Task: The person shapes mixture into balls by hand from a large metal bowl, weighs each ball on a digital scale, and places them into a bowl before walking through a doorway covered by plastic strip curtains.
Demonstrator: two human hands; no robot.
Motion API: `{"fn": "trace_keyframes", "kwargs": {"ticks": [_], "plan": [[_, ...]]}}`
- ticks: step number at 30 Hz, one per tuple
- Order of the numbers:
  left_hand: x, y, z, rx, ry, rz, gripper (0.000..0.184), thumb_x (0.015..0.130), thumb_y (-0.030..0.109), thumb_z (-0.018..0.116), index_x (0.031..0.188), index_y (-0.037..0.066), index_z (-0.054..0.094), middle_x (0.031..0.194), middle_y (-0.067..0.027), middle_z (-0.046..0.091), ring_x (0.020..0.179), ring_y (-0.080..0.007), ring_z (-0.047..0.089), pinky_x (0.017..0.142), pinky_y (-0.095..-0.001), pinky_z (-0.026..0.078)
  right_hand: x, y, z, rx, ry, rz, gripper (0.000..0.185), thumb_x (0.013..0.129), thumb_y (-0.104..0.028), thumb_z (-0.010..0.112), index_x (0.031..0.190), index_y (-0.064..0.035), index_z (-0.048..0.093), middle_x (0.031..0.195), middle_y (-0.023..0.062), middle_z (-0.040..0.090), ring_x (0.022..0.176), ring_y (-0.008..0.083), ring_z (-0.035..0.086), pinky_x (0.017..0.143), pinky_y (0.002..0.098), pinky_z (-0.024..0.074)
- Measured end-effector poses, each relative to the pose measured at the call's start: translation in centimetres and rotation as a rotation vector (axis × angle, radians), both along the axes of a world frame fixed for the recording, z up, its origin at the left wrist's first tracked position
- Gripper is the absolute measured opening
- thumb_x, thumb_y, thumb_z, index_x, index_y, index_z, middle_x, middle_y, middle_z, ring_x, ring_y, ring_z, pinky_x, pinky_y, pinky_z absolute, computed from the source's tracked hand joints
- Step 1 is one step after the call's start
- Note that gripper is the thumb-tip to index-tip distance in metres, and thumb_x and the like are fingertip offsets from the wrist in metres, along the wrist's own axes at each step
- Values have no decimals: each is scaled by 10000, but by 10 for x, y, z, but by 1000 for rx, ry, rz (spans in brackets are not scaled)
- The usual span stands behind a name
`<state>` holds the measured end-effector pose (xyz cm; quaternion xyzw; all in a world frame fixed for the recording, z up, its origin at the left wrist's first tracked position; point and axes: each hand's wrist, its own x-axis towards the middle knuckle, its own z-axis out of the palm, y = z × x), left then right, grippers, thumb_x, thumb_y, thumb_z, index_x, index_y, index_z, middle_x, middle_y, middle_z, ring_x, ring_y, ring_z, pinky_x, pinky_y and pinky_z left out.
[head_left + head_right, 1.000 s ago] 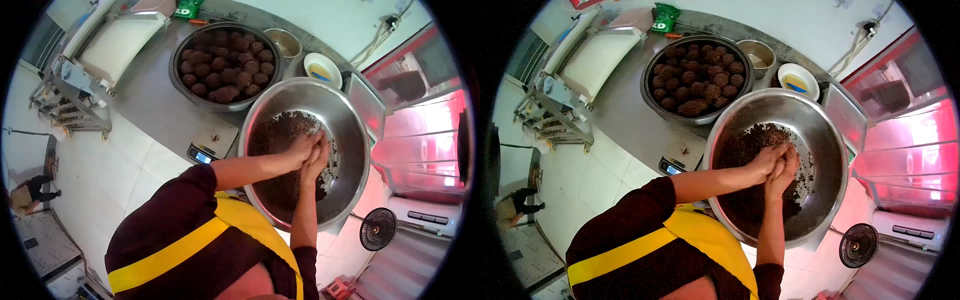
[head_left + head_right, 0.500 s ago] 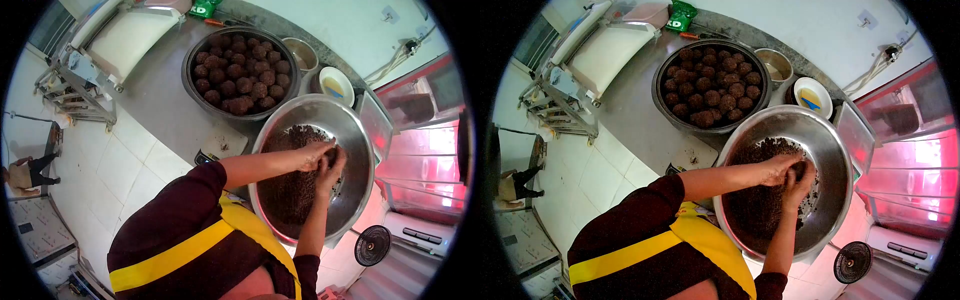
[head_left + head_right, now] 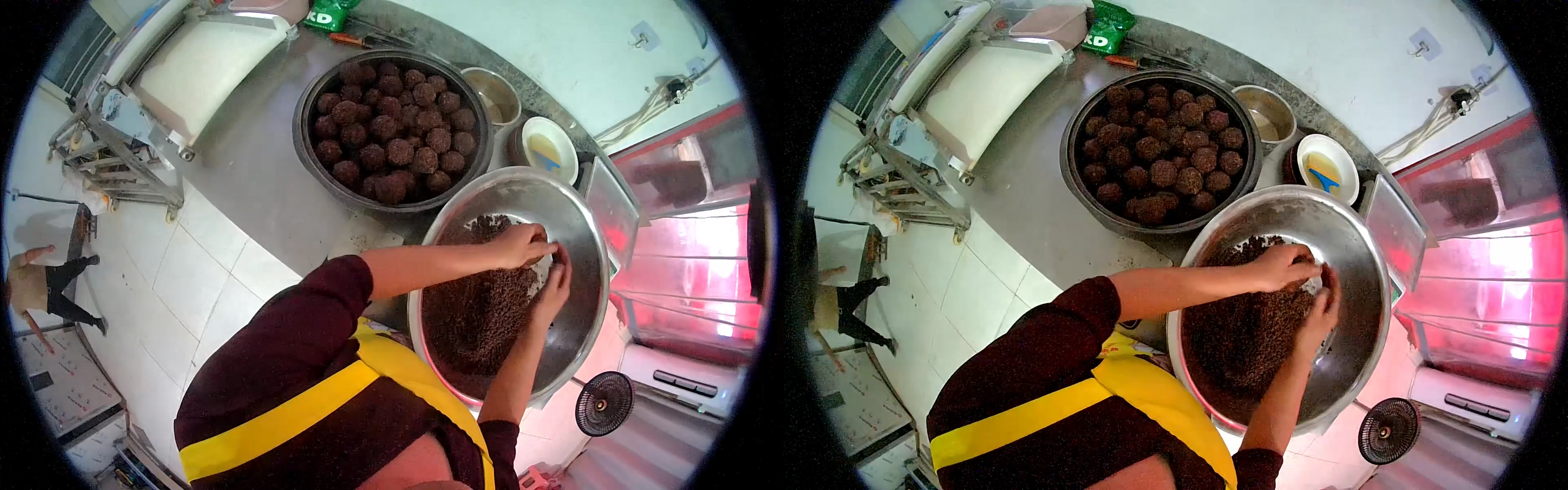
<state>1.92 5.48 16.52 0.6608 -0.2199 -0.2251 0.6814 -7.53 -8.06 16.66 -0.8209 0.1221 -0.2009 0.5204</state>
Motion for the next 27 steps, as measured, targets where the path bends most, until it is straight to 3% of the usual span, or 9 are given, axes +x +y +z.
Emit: {"fn": "trace_keyframes", "kwargs": {"ticks": [2,5,8,14,16,19,21,24,27], "plan": [[12,16,13,-130,280,17,413,902,385,565,1050,0,589,920,-126,647,844,-235,622,801,-357,465,-8,-16,-4,268,-11,-74,433,964,-314,456,1267,-6,479,1238,136,552,1171,244,506,1018,351,335],[72,98,45,73,140,127,511,928,438,484,1097,-39,559,989,-135,637,776,-227,641,819,-391,473,-28,-42,-17,471,-8,-150,381,956,-291,493,1180,14,539,1177,141,584,1108,234,549,975,348,390],[136,175,13,425,-93,437,689,892,551,475,1206,-60,521,1136,-212,596,1085,-292,549,923,-390,425,-44,-54,-26,488,45,-171,367,950,-281,503,1151,23,551,1139,136,603,1053,232,583,944,348,426],[167,229,2,783,-218,385,740,870,633,430,862,-89,593,804,-154,617,772,-249,550,746,-388,436,-53,-52,-22,340,244,-137,305,905,-226,565,1113,-4,548,1077,108,613,1044,207,584,915,317,439],[170,225,0,514,-272,264,579,918,491,466,1075,-49,601,989,-145,639,912,-219,599,822,-333,476,-59,-62,-20,172,93,-238,194,798,-96,668,909,-20,529,835,42,552,787,133,541,753,274,454],[108,167,46,-173,94,149,445,883,326,570,1224,41,544,1119,-139,619,1044,-266,593,945,-377,439,-65,-43,28,-67,-85,-414,251,720,10,699,931,-11,565,796,22,572,767,120,528,705,248,433],[57,106,63,393,-188,-35,459,870,282,586,1271,74,507,1208,-139,567,1136,-284,532,996,-411,393,-55,-52,6,-142,237,-188,408,729,-48,697,1115,-10,568,1060,134,637,1003,232,592,905,336,440],[-24,19,23,877,-1211,-52,571,786,201,650,1320,130,461,1400,-156,397,1277,-330,392,1086,-483,254,-59,-81,-48,834,61,-38,702,858,-296,626,1419,-82,262,1437,164,326,1286,300,377,1059,413,318],[-140,-51,26,705,-1363,-312,660,771,86,593,1385,167,364,1496,-113,214,1369,-324,216,1088,-595,125,-89,-88,-50,1384,-64,-2,774,893,-553,456,1426,-52,204,1411,173,352,1256,334,399,1049,444,335]]}}
